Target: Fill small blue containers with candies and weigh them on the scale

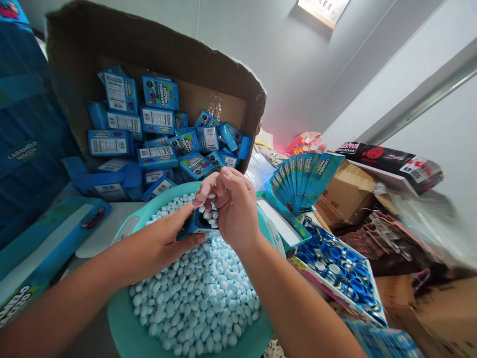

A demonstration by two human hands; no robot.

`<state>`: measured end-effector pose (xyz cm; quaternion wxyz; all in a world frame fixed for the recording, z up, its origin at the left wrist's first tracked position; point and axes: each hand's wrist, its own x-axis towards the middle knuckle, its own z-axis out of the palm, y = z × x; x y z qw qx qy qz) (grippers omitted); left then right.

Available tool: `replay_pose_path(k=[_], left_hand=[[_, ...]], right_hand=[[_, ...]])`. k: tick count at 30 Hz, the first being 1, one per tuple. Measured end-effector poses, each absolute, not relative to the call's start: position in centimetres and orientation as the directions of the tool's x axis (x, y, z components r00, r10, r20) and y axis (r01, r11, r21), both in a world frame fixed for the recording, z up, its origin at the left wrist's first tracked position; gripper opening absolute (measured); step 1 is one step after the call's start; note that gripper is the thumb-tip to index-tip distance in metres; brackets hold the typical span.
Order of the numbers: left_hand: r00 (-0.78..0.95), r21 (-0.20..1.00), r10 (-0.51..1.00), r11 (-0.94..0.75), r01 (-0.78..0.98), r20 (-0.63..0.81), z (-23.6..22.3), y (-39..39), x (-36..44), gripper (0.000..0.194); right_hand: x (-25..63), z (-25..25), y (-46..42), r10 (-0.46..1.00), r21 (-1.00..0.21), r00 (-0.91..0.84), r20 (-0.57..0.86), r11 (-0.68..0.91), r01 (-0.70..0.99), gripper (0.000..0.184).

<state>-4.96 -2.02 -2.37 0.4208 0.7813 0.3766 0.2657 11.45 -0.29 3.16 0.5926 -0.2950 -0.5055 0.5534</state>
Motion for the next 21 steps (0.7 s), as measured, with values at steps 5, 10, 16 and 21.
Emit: replay_pose_path(k=[5,10,16,21], left_hand=[[0.570,0.856,0.814,-0.369,0.362,0.110,-2.68,-1.91,-4.80,0.048],[0.577,0.861,0.803,-0.392,0.325,0.148,-2.56,-1.78,-4.67,0.050],[0.576,0.852,0.813,-0.363,0.378,0.090,-2.23,-1.89,-4.71,0.045],[0.587,0.855,0.807,-0.347,0.385,0.063,-2.08,-1.87,-4.67,0.045]], right_hand=[[11.51,3.19,-0.33,0.943,-0.915,-0.161,0.291,0.225,-0.335,0.030],[11.50,3.02,-0.32,0.935,-0.920,-0.163,0.315,0.258,-0.296,0.030],[11.49,3.03,-0.24,0.937,-0.918,-0.140,0.320,0.271,-0.289,0.030],[11.51,2.98,-0.19,0.943,-0.914,-0.105,0.315,0.271,-0.301,0.029]])
